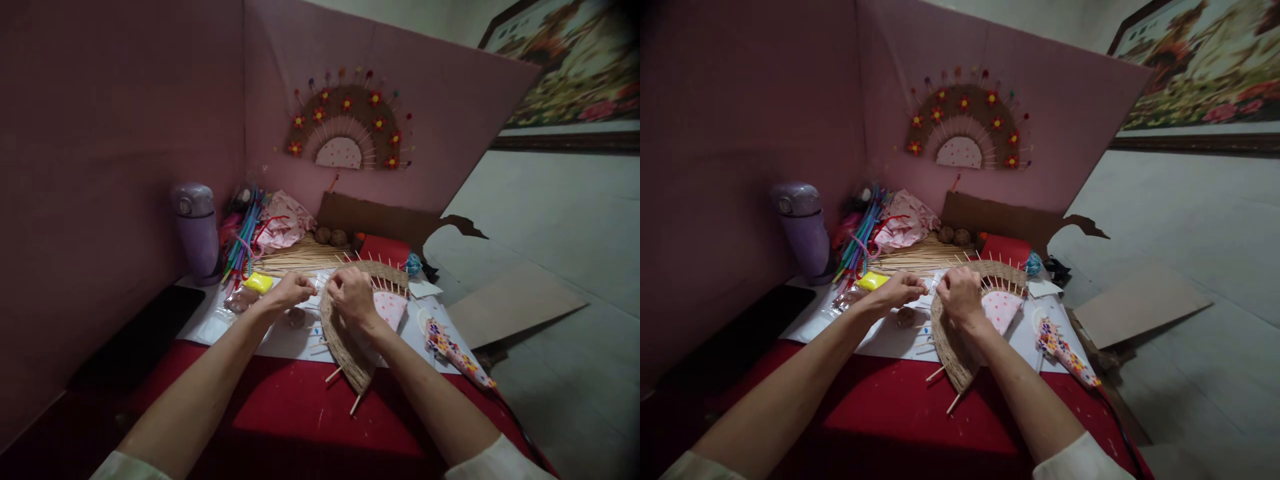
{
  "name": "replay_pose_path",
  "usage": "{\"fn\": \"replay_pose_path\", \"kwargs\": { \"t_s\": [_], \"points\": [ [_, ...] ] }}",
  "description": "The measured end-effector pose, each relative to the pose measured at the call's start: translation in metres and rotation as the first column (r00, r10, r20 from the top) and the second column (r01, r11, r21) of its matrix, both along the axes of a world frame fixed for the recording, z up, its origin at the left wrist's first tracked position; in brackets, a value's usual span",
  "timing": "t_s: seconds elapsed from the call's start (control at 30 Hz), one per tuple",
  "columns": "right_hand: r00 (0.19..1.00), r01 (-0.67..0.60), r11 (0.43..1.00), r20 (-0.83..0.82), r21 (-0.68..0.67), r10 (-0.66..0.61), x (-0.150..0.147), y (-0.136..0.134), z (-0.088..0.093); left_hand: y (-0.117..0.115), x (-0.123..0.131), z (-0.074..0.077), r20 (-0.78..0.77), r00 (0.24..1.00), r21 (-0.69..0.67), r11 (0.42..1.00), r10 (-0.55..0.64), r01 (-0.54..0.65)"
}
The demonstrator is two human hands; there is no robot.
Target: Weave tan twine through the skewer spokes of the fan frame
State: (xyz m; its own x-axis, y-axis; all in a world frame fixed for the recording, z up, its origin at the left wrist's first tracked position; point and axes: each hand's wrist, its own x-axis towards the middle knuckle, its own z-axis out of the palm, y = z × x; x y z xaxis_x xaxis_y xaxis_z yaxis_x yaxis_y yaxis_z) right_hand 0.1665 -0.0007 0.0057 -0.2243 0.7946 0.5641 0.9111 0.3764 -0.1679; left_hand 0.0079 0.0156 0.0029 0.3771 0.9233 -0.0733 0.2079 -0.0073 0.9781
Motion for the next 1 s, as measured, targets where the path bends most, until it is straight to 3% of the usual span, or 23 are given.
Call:
{"fn": "replay_pose_path", "kwargs": {
  "t_s": [0.23, 0.47, 0.6, 0.73, 0.83, 0.93, 1.0],
  "points": [
    [0.984, -0.177, 0.981, 0.011, -0.079, 0.178, 0.002, -0.009, 0.002, 0.001, -0.001, -0.001, -0.012, 1.0, 0.033, 0.999, -0.022, 0.022],
    [0.99, -0.142, 0.984, -0.01, -0.112, 0.142, -0.003, -0.006, -0.002, -0.002, 0.002, 0.0, 0.037, 0.999, 0.062, 0.997, -0.037, 0.035],
    [0.994, -0.106, 0.993, 0.022, -0.053, 0.108, -0.007, -0.006, -0.002, -0.001, 0.002, -0.001, 0.041, 0.999, 0.079, 0.997, -0.014, 0.011],
    [0.999, 0.025, 1.0, -0.022, 0.013, -0.025, 0.003, 0.003, -0.003, 0.0, 0.001, -0.002, 0.018, 1.0, 0.058, 0.998, -0.013, 0.012],
    [0.978, 0.156, 0.987, -0.142, 0.029, -0.151, 0.023, 0.012, 0.005, 0.003, 0.0, -0.003, -0.018, 1.0, 0.035, 0.999, 0.004, -0.004],
    [0.971, 0.084, 0.995, -0.23, 0.061, -0.068, 0.04, 0.005, 0.021, 0.008, 0.0, -0.006, -0.07, 0.994, 0.079, 0.994, 0.08, -0.074],
    [0.966, 0.007, 1.0, -0.258, 0.022, -0.001, 0.045, -0.014, 0.031, 0.011, -0.001, -0.01, -0.114, 0.988, 0.122, 0.989, 0.102, -0.088]
  ]
}}
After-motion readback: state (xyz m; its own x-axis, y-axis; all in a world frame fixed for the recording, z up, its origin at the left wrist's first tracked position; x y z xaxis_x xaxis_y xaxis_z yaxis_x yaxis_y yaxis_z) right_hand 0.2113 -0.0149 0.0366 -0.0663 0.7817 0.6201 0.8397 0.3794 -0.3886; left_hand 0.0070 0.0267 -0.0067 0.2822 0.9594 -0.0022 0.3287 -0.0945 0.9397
